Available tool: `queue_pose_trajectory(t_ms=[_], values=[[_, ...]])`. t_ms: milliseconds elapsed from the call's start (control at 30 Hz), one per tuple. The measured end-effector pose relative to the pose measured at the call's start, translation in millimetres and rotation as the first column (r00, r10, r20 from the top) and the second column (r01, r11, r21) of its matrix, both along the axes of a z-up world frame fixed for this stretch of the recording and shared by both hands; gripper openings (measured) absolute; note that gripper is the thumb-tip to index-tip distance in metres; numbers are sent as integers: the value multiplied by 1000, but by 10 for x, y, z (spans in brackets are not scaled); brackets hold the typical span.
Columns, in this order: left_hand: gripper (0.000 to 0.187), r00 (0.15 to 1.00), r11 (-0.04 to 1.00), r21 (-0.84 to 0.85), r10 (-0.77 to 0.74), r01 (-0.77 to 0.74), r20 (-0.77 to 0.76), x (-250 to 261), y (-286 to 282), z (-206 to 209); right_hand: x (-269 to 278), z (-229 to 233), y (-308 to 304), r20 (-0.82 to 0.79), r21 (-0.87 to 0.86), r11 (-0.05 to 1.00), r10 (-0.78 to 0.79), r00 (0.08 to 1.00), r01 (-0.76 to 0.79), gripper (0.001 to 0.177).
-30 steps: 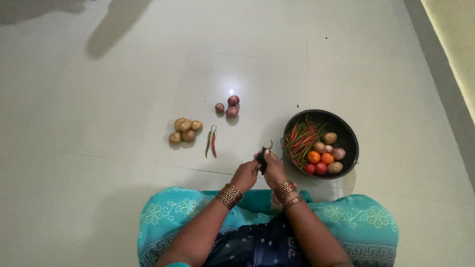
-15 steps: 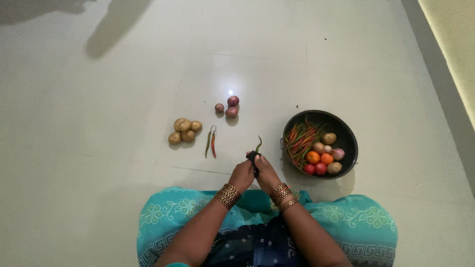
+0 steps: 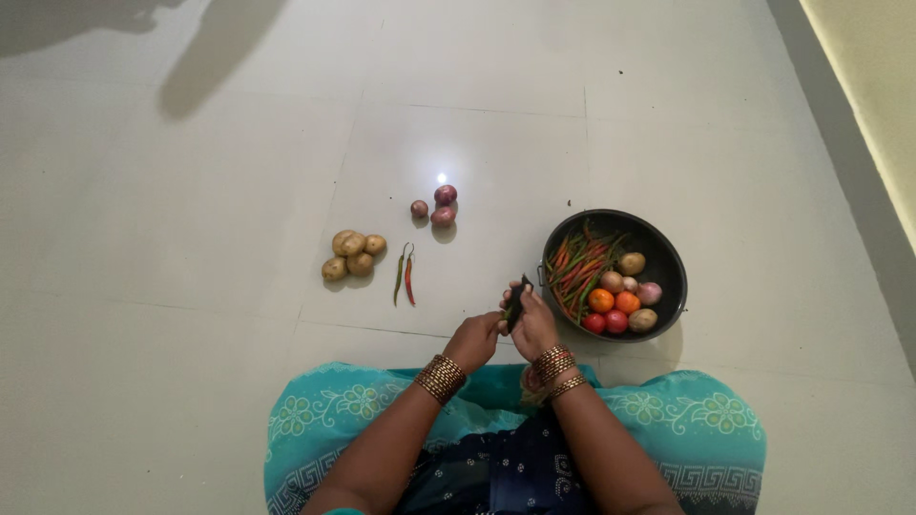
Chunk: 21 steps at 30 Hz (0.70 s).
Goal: The person sits on the floor and uses a peeler to remove the skin from a chili pepper. They hold the pepper in one hand and the peeler in the other, working methodically to peel the vegetable.
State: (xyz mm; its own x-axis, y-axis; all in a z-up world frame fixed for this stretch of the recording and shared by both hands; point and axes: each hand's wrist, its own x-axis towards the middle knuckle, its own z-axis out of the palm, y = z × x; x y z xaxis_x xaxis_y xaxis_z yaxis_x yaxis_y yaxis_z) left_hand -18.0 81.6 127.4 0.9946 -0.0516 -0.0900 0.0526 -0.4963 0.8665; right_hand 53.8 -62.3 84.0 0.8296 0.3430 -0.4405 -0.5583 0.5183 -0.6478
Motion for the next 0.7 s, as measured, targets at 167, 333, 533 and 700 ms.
queue_pose_trajectory(t_ms=[167,333,533,700], values=[[27,999,1000,6,30,-30,-16,21,41,-102,-115,107,119,89,-22,997,73,993,-71,36],[28,999,998,56,41,-39,-34,60,83,-277,-187,94,157,140,-259,949,218,966,-177,38],[29,999,999,-39,-38,38,7,74,33,-320,-73,-5,79,72,-118,990,81,994,-72,31],[24,999,999,-30,-36,35,-38,22,3,-183,35,-77,-11,89,-59,998,-19,996,24,27]])
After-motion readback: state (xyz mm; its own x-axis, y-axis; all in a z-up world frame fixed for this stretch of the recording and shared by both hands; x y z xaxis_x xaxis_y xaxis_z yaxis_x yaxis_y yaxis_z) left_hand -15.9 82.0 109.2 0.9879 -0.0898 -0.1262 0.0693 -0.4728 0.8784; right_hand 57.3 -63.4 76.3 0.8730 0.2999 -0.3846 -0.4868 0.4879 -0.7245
